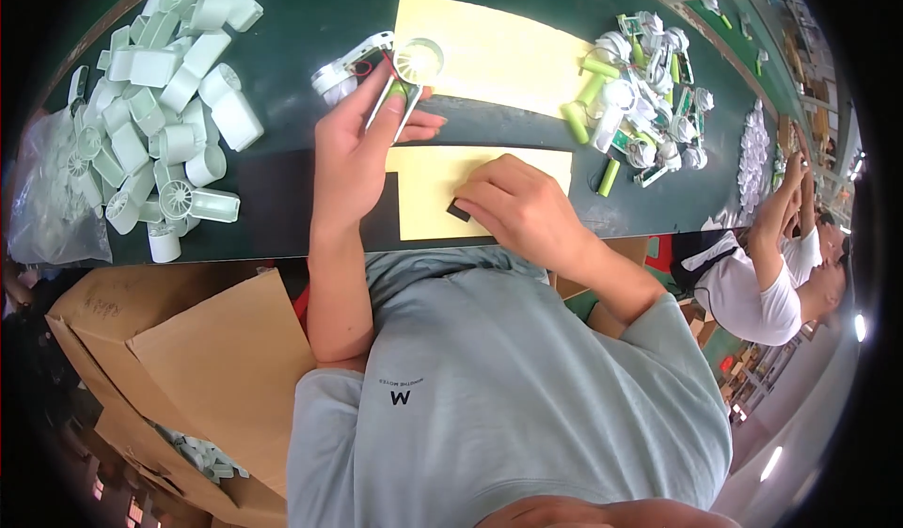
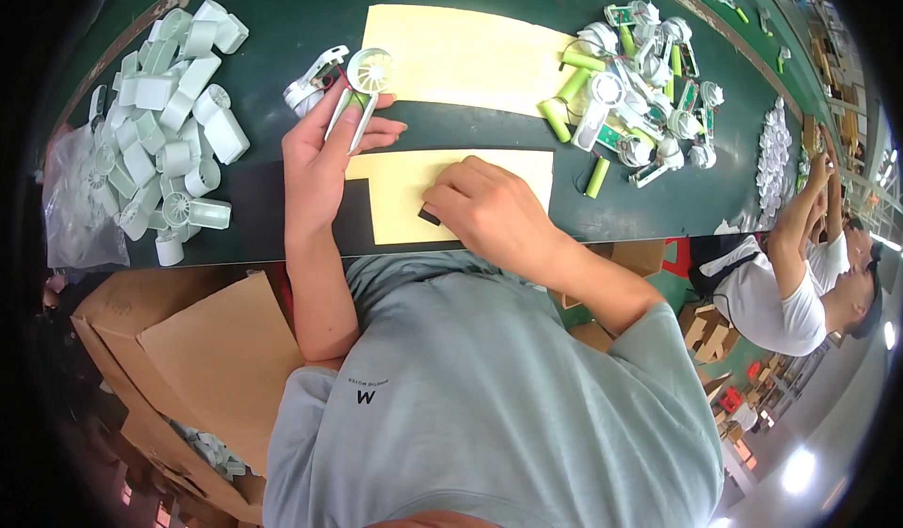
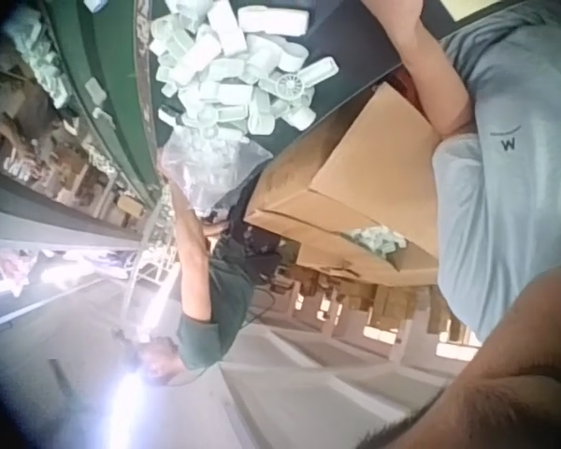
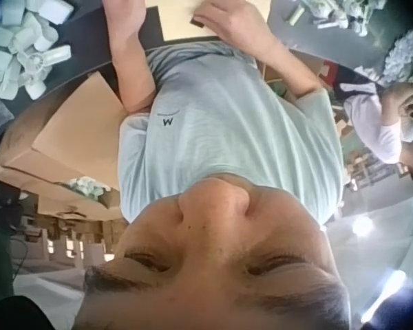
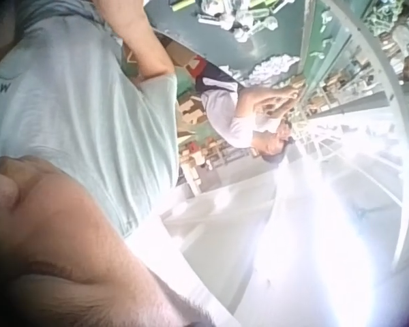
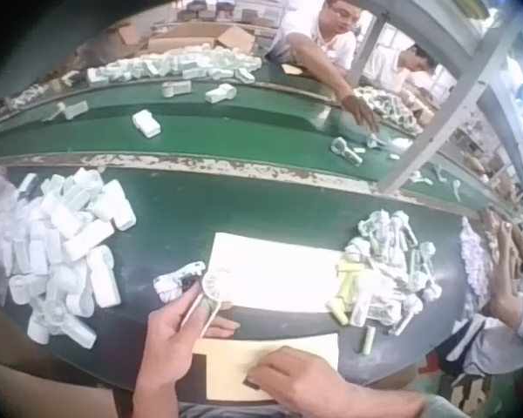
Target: The person assembles small portable hand fans by hand, combining fan blades, fan casings, and fan motors on a factory production line.
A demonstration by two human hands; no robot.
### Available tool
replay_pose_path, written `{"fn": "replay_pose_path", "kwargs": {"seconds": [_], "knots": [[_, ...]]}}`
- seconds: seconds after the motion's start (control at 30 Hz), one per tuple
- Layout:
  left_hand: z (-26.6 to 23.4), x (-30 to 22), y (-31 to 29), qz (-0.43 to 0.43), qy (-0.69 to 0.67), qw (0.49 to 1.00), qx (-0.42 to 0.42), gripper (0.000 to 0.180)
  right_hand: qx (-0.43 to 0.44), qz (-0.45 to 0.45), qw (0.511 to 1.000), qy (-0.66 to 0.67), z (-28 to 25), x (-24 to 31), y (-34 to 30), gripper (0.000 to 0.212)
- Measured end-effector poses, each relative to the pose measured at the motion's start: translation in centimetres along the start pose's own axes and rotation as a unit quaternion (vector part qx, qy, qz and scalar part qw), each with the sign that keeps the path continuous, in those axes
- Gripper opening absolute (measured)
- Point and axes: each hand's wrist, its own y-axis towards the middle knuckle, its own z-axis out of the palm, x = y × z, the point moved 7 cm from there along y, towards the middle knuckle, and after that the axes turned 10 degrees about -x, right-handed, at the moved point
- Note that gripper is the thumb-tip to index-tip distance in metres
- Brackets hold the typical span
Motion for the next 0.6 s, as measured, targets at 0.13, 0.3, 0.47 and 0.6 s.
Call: {"fn": "replay_pose_path", "kwargs": {"seconds": [0.13, 0.3, 0.47, 0.6], "knots": [[1.4, 0.6, -0.5, -0.035, -0.035, 0.996, 0.079, 0.04, -0.051, -0.023, 0.998, 0.01, -1.5, 0.1, -0.5, 0.03], [1.2, 1.2, -0.6, -0.055, -0.004, 0.993, 0.102, 0.033, 0.018, -0.045, 0.999, 0.009, -0.2, 0.1, -0.7, 0.034], [1.3, 1.6, -0.6, -0.063, -0.009, 0.989, 0.133, 0.037, 0.032, -0.047, 0.994, 0.097, -2.1, -0.6, -0.1, 0.026], [1.6, 1.8, -1.0, -0.071, 0.004, 0.987, 0.147, 0.038, -0.081, -0.075, 0.988, 0.105, -6.2, 0.7, 3.1, 0.02]]}}
